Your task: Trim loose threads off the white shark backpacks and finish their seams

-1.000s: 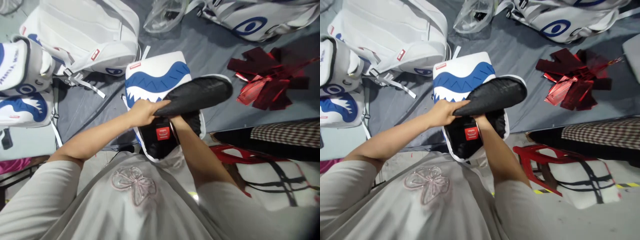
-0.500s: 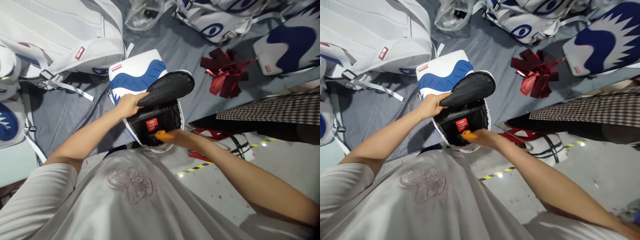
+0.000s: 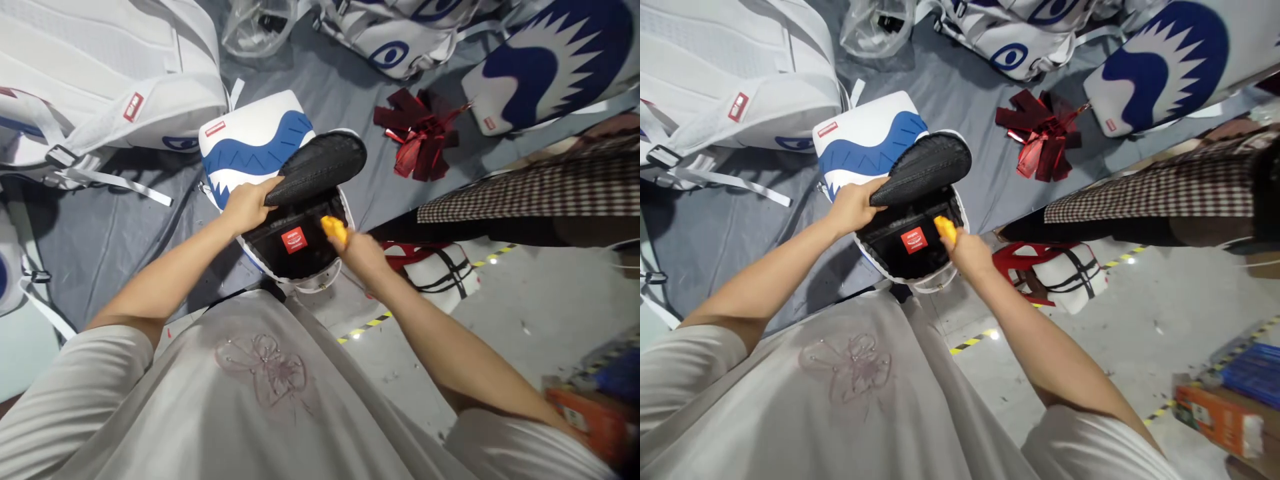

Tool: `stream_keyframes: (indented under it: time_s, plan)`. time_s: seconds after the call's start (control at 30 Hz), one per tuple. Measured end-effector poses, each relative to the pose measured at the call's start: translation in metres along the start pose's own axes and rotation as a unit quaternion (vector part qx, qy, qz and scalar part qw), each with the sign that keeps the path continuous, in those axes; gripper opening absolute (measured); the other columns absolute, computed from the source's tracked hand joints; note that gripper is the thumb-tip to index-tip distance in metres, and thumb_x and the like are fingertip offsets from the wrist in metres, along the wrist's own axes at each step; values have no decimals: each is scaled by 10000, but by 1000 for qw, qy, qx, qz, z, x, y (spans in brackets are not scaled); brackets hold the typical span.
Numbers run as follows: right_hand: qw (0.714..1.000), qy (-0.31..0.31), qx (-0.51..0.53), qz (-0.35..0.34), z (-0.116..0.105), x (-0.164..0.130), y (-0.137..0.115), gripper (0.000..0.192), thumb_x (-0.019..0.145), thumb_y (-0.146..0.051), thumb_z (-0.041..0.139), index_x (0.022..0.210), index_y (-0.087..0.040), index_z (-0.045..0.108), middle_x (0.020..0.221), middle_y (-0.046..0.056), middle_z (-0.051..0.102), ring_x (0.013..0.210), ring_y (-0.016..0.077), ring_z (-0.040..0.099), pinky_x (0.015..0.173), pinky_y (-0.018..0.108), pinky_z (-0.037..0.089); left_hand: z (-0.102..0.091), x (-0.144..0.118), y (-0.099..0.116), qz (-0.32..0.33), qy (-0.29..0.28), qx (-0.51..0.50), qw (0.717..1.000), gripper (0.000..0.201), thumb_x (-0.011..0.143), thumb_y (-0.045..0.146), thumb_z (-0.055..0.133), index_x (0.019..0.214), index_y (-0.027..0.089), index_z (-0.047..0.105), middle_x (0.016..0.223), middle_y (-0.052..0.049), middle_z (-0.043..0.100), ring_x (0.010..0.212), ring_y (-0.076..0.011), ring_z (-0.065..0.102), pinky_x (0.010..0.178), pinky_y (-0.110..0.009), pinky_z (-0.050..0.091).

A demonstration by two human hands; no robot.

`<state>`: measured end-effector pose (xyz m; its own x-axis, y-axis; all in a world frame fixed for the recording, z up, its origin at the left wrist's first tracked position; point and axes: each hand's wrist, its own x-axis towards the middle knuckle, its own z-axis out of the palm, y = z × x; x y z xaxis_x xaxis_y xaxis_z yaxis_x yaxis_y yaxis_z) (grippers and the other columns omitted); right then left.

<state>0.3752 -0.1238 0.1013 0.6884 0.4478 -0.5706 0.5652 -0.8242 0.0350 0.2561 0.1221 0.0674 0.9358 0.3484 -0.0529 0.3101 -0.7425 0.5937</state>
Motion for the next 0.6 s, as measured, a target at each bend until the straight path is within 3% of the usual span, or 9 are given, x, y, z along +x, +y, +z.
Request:
stream_keyframes:
  time_s: [0.1,0.23,0.33,0.47,0.6]
  plan:
    - [998,3,-65,7,3,-8,10,488,1003,-535,424,1263,-151,571,992,173,729,938,292,706,729,312,480,-2,0,0,7,-1,-1,1000,603,838,250,657,1428,297,544,1231,-16,726,1157,-288,673,957,-343,503]
    - [992,-18,-124,-21,28,-23,8,436,1030,-461,360,1206,-126,576,926,186,717,861,312,722,690,343,488,-4,0,1,9,-3,6,1000,597,842,245,648,1427,308,544,1234,-20,725,1153,-298,675,960,-360,505]
    - [989,-48,-109,-91,55,-22,-22,360,1035,-374,363,1171,-132,592,942,189,712,867,286,725,711,331,493,-4,1,3,9,-7,5,1000,605,842,243,648,1434,303,536,1231,-24,727,1141,-290,681,953,-353,509]
    - [989,-39,-47,-131,76,11,-69,339,1032,-404,402,1200,-172,584,1105,179,698,1022,245,692,809,286,483,-3,-1,2,-2,0,5,1000,612,847,257,647,1446,277,524,1236,-48,723,1130,-292,685,951,-354,511]
    - [1000,-3,-5,-28,66,41,-66,474,1065,-389,233,1320,-74,478,1151,250,669,1029,285,683,792,316,487,-4,-4,-3,-8,-8,28,1000,608,860,279,627,1457,286,510,1210,-55,732,1110,-302,692,940,-363,515]
